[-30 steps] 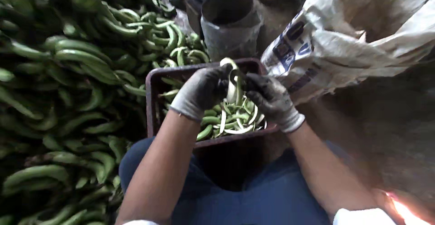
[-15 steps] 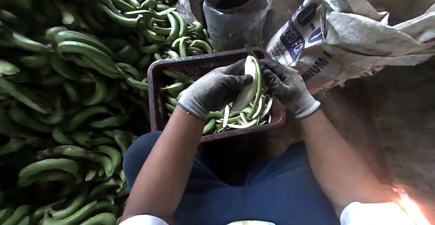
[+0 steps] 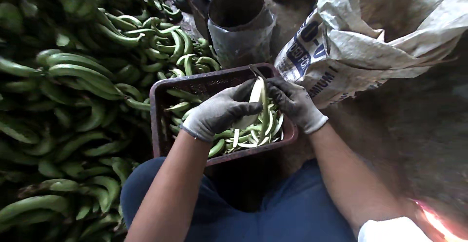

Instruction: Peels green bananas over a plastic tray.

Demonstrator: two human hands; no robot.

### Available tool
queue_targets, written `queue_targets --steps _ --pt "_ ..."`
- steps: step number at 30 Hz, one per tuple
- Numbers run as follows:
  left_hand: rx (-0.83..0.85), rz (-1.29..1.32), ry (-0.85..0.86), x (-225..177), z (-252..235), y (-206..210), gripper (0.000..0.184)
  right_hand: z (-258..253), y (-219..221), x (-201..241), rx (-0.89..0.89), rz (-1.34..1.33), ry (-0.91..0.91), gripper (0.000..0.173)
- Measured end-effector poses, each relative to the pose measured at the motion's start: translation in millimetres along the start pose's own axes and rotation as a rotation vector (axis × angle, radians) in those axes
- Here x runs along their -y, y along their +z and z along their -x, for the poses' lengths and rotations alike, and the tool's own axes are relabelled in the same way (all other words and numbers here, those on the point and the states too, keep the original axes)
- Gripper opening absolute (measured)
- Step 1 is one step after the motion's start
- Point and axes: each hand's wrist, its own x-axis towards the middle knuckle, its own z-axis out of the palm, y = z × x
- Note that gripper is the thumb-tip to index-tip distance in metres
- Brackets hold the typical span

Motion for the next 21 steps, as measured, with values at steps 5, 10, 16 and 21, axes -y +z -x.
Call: queue_targets --steps 5,10,16,21 --pt "-0.125 0.065 0.004 -2 -2 0 0.063 -5 -10 -11 0.04 0.149 0.304 0.05" --pt "-0.319 0.538 0.102 1 -12 -10 0.03 13 -3 1 -0.162 0.068 0.103 0.056" --pt "-0.286 0.869 0.156 7 -10 -18 0.035 23 15 10 -0.132 -0.045 -0.209 0.05" --pt "-0.165 0.554 0.077 2 -4 -8 0.039 20 13 15 -0.119 -0.037 -0.283 0.046"
